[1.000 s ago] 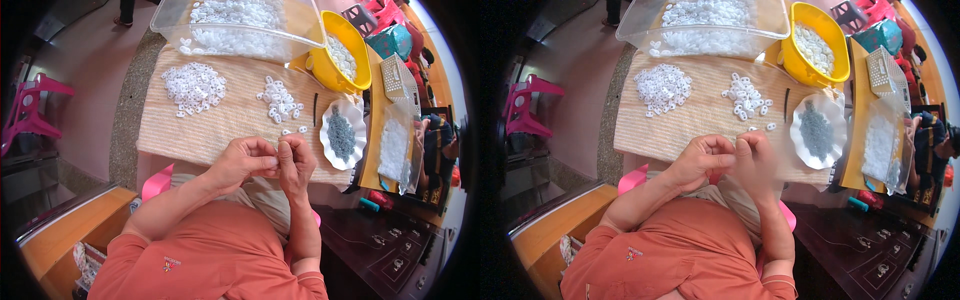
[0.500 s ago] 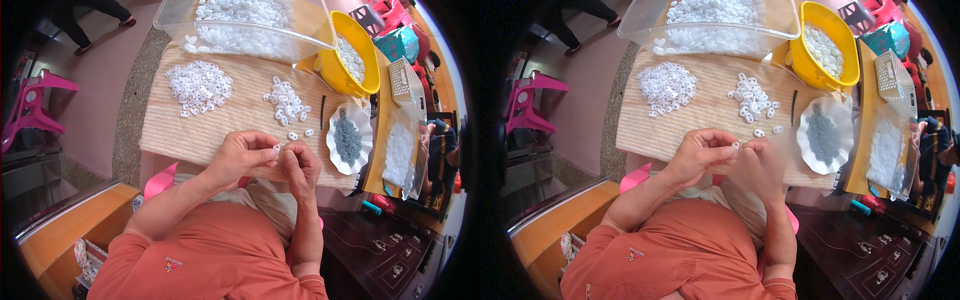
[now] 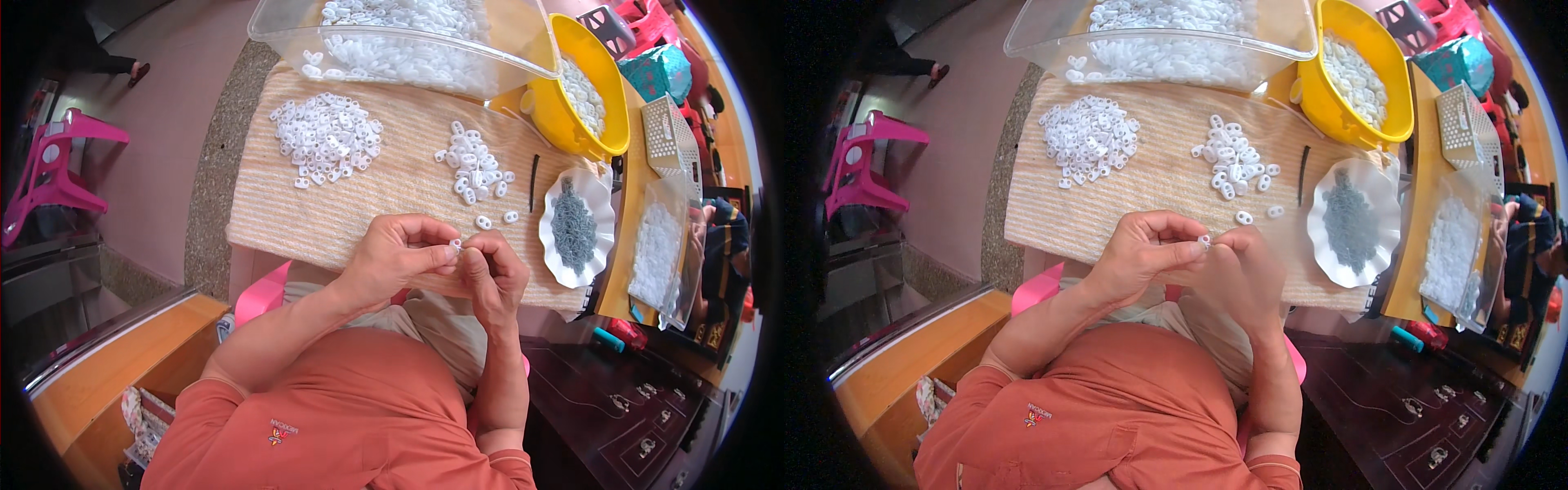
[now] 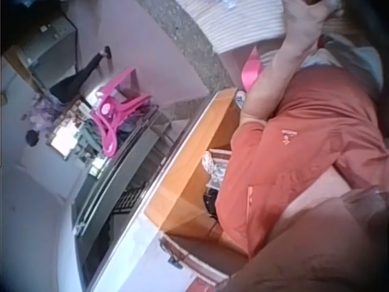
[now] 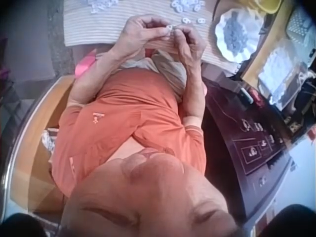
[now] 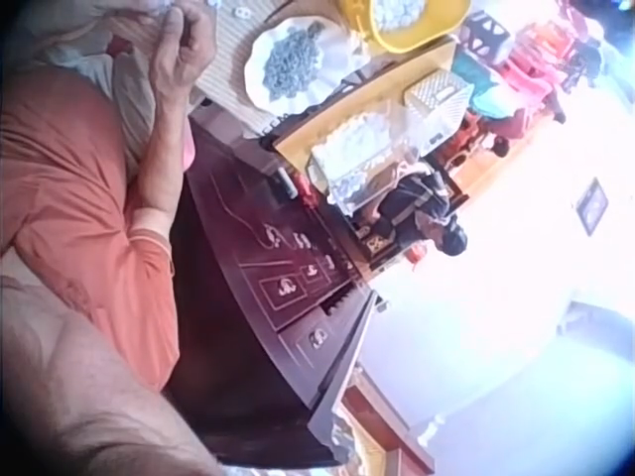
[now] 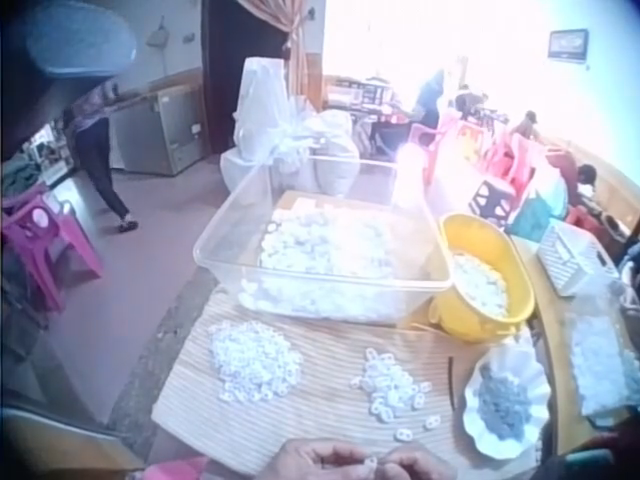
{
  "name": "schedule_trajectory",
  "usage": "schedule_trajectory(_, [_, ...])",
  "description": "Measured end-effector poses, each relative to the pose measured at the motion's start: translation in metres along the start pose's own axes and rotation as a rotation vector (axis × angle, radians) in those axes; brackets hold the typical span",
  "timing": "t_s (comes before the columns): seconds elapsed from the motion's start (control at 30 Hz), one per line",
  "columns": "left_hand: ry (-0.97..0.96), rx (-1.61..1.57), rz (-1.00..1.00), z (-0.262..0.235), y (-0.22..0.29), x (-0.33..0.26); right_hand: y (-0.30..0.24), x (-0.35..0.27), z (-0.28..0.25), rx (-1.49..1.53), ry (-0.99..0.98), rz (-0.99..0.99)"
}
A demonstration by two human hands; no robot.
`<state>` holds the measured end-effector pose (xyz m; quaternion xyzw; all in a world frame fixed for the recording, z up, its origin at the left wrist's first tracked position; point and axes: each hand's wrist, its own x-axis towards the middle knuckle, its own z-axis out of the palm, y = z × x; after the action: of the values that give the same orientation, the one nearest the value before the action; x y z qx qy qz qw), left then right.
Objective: Assembling small white plastic components by snapping two pieces together manually.
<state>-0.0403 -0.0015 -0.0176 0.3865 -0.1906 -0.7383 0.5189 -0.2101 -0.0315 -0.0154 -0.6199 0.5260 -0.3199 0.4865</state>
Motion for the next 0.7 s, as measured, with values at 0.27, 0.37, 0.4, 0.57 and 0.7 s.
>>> schedule_trajectory(0.27, [0.001, -0.001, -0.004, 0.0001, 0.0011, -0.0008, 0.0013, 0.0007, 0.0006, -0.011, 0.02, -0.028])
schedule_trajectory(0.37, [-0.002, 0.007, 0.0, 0.0004, 0.0015, -0.001, 0.0019, 0.0005, 0.0003, -0.024, 0.009, -0.059])
schedule_trajectory(0.4, [-0.005, 0.004, -0.001, 0.0004, 0.0016, -0.0011, 0.0024, 0.0007, 0.0001, -0.032, 0.005, -0.082])
schedule_trajectory(0.57, [-0.002, 0.015, -0.013, 0.0008, 0.0019, -0.0017, 0.0042, 0.0013, 0.0001, -0.059, 0.006, -0.092])
schedule_trajectory(0.7, [-0.014, 0.018, -0.006, -0.0002, 0.0002, -0.0014, 0.0035, 0.0012, 0.0001, -0.077, -0.001, -0.09])
